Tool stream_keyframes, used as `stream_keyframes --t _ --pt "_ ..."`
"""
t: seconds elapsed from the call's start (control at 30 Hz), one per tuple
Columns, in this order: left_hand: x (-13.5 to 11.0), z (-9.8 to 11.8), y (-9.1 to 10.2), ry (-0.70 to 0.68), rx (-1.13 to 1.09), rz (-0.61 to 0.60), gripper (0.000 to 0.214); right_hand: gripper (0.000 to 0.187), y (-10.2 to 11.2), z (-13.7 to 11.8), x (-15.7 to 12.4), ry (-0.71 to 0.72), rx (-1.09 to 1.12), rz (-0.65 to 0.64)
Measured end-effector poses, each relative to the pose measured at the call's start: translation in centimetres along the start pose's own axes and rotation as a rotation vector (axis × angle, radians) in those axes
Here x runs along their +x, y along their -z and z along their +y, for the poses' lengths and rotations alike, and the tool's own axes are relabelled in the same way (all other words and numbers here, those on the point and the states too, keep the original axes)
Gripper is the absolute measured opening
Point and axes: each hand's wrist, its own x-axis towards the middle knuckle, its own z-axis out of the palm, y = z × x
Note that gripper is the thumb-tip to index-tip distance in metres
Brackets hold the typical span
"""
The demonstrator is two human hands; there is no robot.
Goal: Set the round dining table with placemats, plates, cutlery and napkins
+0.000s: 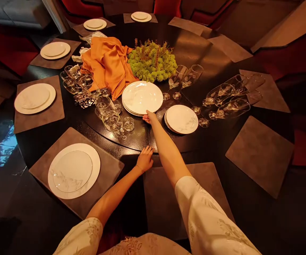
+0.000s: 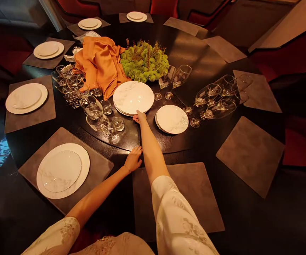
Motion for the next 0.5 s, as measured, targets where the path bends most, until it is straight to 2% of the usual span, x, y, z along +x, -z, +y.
stream_keyframes --t 0.1,0.2,0.33,0.5 --pt "-0.7 -0.9 1.0 0.043 0.003 0.038 0.064 0.022 1.5 -0.1 -0.7 -0.082 0.045 0.146" --pt "-1.6 -0.7 1.3 0.075 -0.050 0.110 0.062 0.018 2.7 -0.3 -1.8 0.012 0.247 0.234" --pt "-2.9 0.0 1.4 0.140 -0.194 0.179 0.061 0.023 4.4 -0.8 -4.0 0.174 0.532 0.237" --pt "-3.9 0.4 1.5 0.283 -0.442 0.190 0.056 0.017 7.1 0.0 -8.8 0.263 0.509 0.243"
